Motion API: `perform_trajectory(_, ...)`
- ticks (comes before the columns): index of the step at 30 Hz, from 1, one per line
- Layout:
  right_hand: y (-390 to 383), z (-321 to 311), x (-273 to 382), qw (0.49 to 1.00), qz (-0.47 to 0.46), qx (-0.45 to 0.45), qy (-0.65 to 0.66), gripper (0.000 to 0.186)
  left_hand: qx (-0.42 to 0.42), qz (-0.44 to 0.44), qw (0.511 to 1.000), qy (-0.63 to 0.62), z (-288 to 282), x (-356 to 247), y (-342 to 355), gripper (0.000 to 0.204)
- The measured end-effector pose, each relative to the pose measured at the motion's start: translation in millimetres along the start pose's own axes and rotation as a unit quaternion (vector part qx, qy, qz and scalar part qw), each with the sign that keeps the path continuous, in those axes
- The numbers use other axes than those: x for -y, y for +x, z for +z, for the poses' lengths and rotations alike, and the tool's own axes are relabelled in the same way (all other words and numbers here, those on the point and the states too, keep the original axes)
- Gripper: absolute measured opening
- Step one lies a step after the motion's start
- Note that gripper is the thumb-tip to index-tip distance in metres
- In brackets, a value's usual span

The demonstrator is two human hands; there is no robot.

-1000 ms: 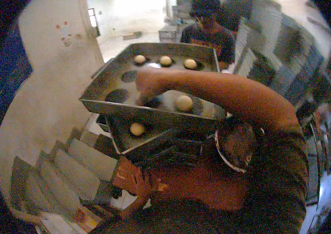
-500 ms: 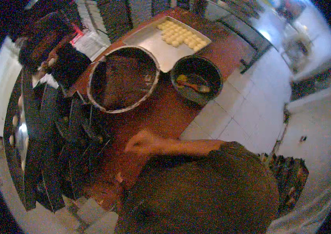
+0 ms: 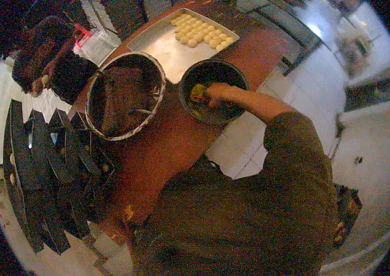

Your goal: The person fills small pieces of dough with a dark spread, shapes them into rolls by hand, and places them onto a large metal baking tray while occasionally brushing the tray.

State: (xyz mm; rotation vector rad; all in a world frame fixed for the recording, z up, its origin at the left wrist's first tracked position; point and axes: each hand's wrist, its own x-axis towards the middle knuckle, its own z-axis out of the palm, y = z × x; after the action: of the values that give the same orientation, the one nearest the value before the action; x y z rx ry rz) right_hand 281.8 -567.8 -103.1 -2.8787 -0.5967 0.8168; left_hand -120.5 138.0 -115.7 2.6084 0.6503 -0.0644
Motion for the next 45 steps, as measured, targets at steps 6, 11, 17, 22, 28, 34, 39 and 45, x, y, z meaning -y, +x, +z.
perform_trajectory(6,-91,-68,33,0.965,-0.038,-0.213,0.149,0.032,-0.191,-0.197,0.960,-0.062,-14,41,-148,0.061)
perform_trajectory(11,-80,-67,32,0.953,-0.121,-0.276,0.020,0.028,-0.248,-0.399,0.883,0.021,37,79,-290,0.041)
perform_trajectory(17,-108,-149,293,0.845,-0.307,-0.247,0.361,0.023,-0.342,-0.394,0.852,-0.044,74,104,-287,0.026)
perform_trajectory(22,-87,-81,518,0.757,-0.585,0.057,0.286,0.020,-0.358,-0.221,0.888,-0.188,62,-20,-166,0.028)
perform_trajectory(28,-37,21,748,0.787,-0.510,0.016,0.347,0.014,-0.186,-0.248,0.919,-0.244,79,-22,-210,0.035)
perform_trajectory(34,-3,139,776,0.722,-0.488,0.132,0.472,0.010,-0.072,-0.554,0.788,-0.257,201,58,-455,0.044)
perform_trajectory(39,69,182,706,0.765,-0.350,0.157,0.518,0.006,-0.022,-0.669,0.713,-0.209,171,84,-499,0.051)
perform_trajectory(45,-14,67,551,0.850,-0.286,0.122,0.425,0.016,-0.309,-0.218,0.926,-0.019,-5,65,-174,0.060)
